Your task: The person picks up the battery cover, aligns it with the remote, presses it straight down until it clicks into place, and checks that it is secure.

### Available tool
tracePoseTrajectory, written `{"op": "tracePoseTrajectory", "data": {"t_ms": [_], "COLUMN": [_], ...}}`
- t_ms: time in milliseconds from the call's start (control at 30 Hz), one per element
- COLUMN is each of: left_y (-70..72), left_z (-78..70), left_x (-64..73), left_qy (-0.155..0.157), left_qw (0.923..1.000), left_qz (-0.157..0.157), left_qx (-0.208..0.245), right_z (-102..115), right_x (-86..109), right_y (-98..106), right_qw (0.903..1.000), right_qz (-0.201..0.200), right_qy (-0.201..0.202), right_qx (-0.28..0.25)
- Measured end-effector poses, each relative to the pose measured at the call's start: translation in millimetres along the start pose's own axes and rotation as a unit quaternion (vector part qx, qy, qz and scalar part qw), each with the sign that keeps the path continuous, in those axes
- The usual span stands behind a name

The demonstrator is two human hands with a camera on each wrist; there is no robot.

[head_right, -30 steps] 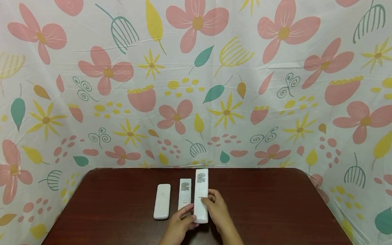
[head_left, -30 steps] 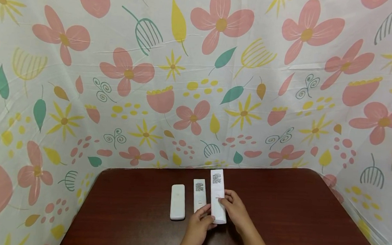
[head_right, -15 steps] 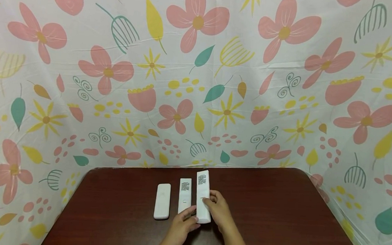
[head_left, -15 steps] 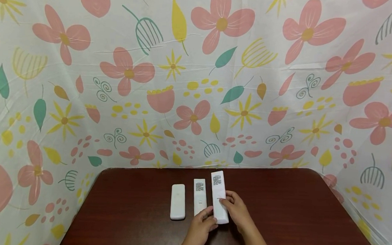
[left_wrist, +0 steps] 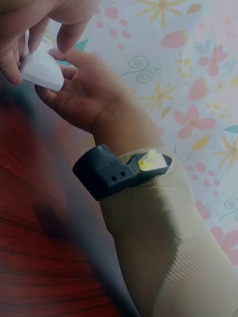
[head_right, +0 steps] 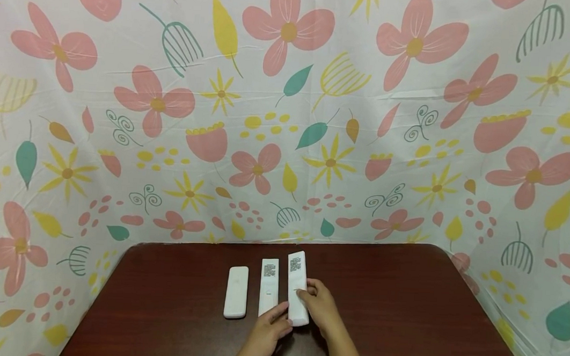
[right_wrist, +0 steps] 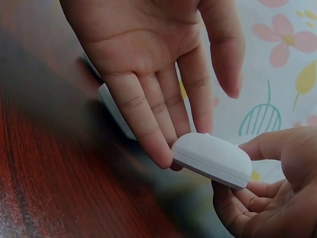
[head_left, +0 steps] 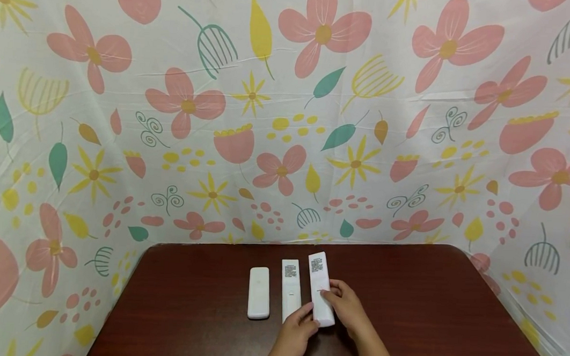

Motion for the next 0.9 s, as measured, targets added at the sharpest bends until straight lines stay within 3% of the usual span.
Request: {"op": "tracePoseTrajectory", "data": {"t_ms": [367, 900], "left_y": [-3.1, -6.5], "left_z": [2.9, 0.8], "left_x": [-1.2, 3.7], "left_qy": [0.001, -0.027], "left_qw": [0.9987, 0.9972], "left_qz": [-0.01, -0.002], "left_qx": [-0.05, -0.069], "right_z": [-5.8, -8.1], "right_x": [-1.9, -1.9], "right_y": [-0.2, 0.7], "right_qw": [1.0, 0.9996], "right_qz": [-0.003, -0.009], "right_qy": [0.006, 0.005], "right_qx": [0.003, 0.026]}}
Point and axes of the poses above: each hand's wrist, its own x-axis away from the middle knuckle, its own y-axis out of the back of the hand, z = x × y, the point moved 2 cm from there along -x, towards the middle knuckle, and after that the axes turned 5 degrees about -z, right-handed, at the moved point
